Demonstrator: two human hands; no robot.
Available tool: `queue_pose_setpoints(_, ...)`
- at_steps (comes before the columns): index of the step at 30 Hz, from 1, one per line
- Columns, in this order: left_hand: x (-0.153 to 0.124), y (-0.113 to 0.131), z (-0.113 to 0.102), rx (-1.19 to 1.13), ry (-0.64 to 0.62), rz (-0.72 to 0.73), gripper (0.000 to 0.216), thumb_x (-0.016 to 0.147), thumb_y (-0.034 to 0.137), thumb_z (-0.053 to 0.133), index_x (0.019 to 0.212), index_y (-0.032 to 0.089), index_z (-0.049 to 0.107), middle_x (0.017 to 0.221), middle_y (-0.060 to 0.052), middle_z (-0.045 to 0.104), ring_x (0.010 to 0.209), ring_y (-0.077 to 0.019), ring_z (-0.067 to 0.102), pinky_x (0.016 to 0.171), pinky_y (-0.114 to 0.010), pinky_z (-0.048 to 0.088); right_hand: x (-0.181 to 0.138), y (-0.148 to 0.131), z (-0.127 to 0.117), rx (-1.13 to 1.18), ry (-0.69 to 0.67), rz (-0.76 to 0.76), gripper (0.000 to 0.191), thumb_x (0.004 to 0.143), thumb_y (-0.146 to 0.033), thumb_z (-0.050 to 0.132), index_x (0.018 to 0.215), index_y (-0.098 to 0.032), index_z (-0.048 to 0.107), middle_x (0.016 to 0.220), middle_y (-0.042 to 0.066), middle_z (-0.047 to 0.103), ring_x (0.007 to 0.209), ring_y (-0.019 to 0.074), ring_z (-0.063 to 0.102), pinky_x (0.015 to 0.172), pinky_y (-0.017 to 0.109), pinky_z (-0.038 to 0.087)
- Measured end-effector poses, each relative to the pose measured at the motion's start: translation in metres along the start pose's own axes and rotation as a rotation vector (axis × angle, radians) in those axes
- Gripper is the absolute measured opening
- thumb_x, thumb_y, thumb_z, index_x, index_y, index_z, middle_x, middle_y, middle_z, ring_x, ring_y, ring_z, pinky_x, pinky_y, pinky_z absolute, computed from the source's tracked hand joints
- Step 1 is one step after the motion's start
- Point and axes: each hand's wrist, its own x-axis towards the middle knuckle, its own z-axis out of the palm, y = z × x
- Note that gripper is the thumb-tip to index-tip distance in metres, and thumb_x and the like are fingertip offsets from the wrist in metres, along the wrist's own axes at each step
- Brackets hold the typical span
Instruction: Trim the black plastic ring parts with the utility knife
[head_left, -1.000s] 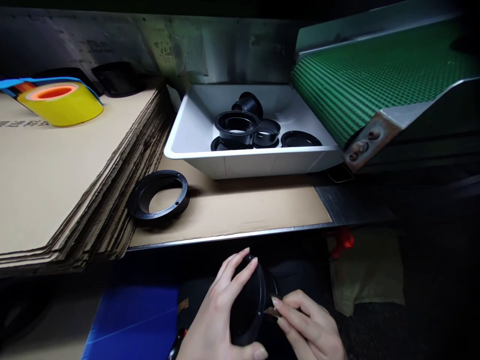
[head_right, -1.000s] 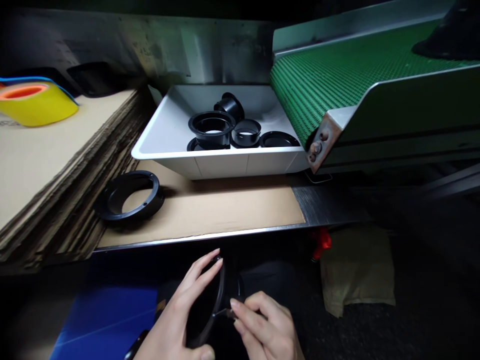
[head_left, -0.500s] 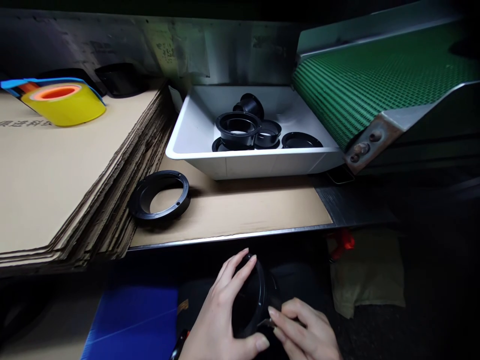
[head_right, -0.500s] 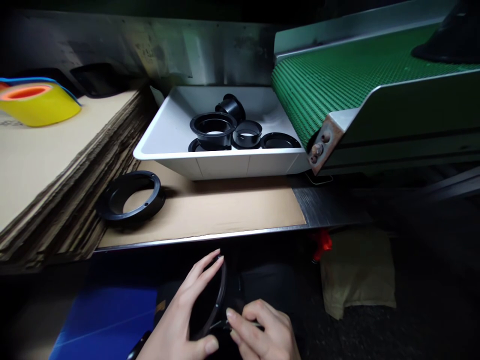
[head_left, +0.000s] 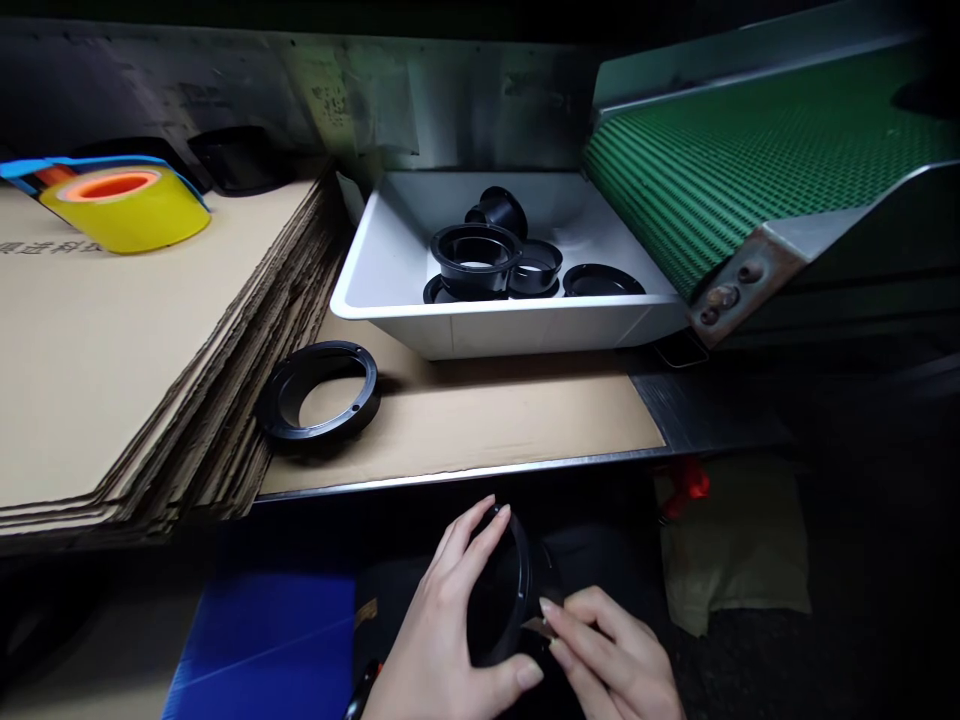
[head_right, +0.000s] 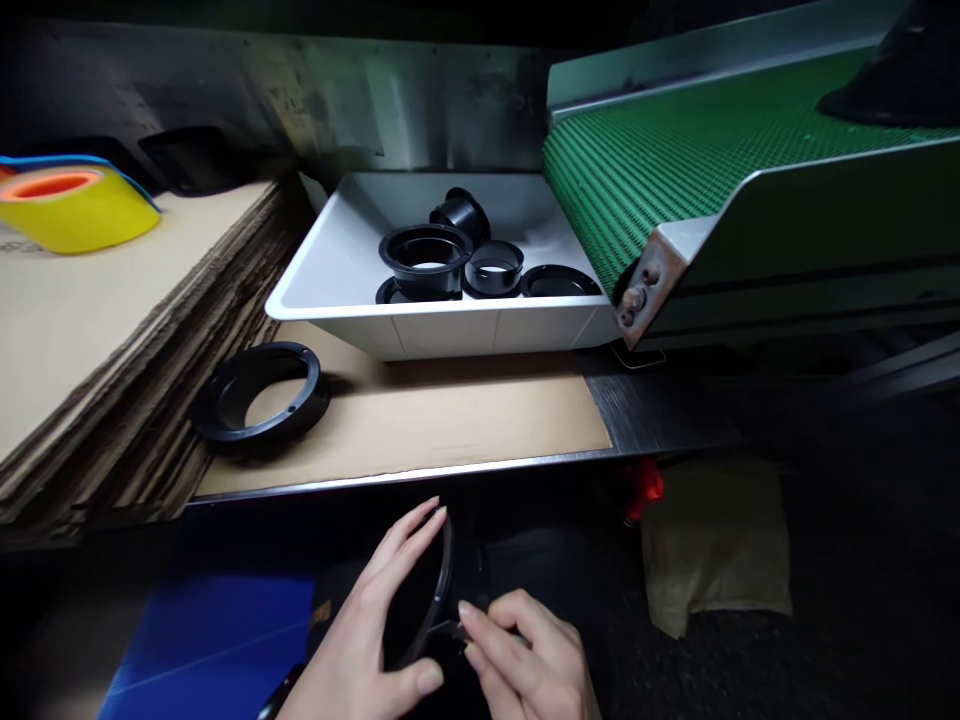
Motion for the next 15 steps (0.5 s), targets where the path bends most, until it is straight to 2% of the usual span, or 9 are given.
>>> queue_pose_setpoints(2,0.0,0.003,0.002,-0.018,-0.003,-0.072,0.104,0.076,0.054,0.085,0.164,0.043,0.032,0.174,-0.003,0.024,0.16,-0.0362,0.025,0.128,-0.06,0.024,-0.002,0.0,0.002,-0.027,0.018,-0.02,0.057,0.092,0.004,0.055,0.142,-0.021,0.064,0.079,0.006,0.062,0.063,0.0147,0.062,0.053,0.025,0.054)
queue_pose_setpoints(4,0.001,0.006,0.005,-0.016,-0.016,-0.169,0.107,0.073,0.045,0.086,0.165,0.04,0.031,0.174,-0.002,0.021,0.161,-0.0335,0.023,0.13,-0.057,0.022,-0.007,0.003,0.003,0.004,0.059,0.039,0.051,0.094,-0.006,0.063,0.141,-0.023,0.067,0.078,0.006,0.066,0.061,0.0155,0.064,0.052,0.024,0.056)
queue_pose_setpoints(5,0.001,0.007,0.007,-0.007,-0.03,-0.21,0.11,0.072,0.045,0.086,0.166,0.038,0.03,0.174,-0.003,0.02,0.161,-0.0333,0.023,0.131,-0.056,0.021,-0.01,0.004,0.004,0.034,0.072,0.125,0.046,0.093,-0.014,0.07,0.138,-0.025,0.071,0.08,0.007,0.07,0.061,0.0162,0.065,0.052,0.023,0.057)
queue_pose_setpoints(7,0.0,0.009,0.009,0.026,-0.085,-0.251,0.118,0.071,0.052,0.088,0.169,0.033,0.025,0.175,-0.007,0.018,0.161,-0.035,0.022,0.13,-0.058,0.022,-0.015,0.005,0.004,0.151,0.055,0.412,0.041,0.086,-0.034,0.084,0.127,-0.025,0.079,0.079,0.009,0.075,0.056,0.0166,0.065,0.049,0.022,0.056)
queue_pose_setpoints(9,-0.001,0.007,0.009,0.05,-0.158,-0.215,0.128,0.069,0.058,0.09,0.17,0.034,0.015,0.176,-0.009,0.015,0.161,-0.0374,0.02,0.129,-0.06,0.024,-0.015,-0.001,0.003,0.364,0.059,0.76,0.045,0.076,-0.047,0.091,0.114,-0.023,0.085,0.076,0.009,0.076,0.054,0.0156,0.064,0.05,0.022,0.057)
queue_pose_setpoints(11,-0.004,0.004,0.006,0.048,-0.206,-0.115,0.134,0.068,0.062,0.091,0.17,0.038,0.008,0.177,-0.01,0.01,0.162,-0.0393,0.018,0.127,-0.063,0.024,-0.009,-0.012,0.003,0.672,0.167,1.039,0.051,0.068,-0.051,0.095,0.109,-0.022,0.085,0.076,0.007,0.075,0.062,0.0163,0.067,0.062,0.025,0.061)
queue_pose_setpoints(13,-0.006,0.0,0.0,0.021,-0.205,0.006,0.129,0.071,0.063,0.089,0.169,0.042,0.01,0.177,-0.009,0.008,0.162,-0.0404,0.016,0.126,-0.063,0.025,-0.001,-0.023,0.002,0.919,0.288,1.201,0.057,0.06,-0.051,0.1,0.107,-0.023,0.084,0.077,0.005,0.073,0.075,0.0196,0.073,0.076,0.031,0.063)
queue_pose_setpoints(15,-0.007,-0.001,-0.006,-0.001,-0.178,0.083,0.104,0.083,0.058,0.082,0.167,0.046,0.021,0.176,-0.007,0.014,0.161,-0.0389,0.021,0.126,-0.06,0.028,0.005,-0.026,0.0,0.977,0.262,1.235,0.059,0.06,-0.051,0.099,0.11,-0.024,0.083,0.075,0.004,0.072,0.078,0.0218,0.075,0.079,0.035,0.064)
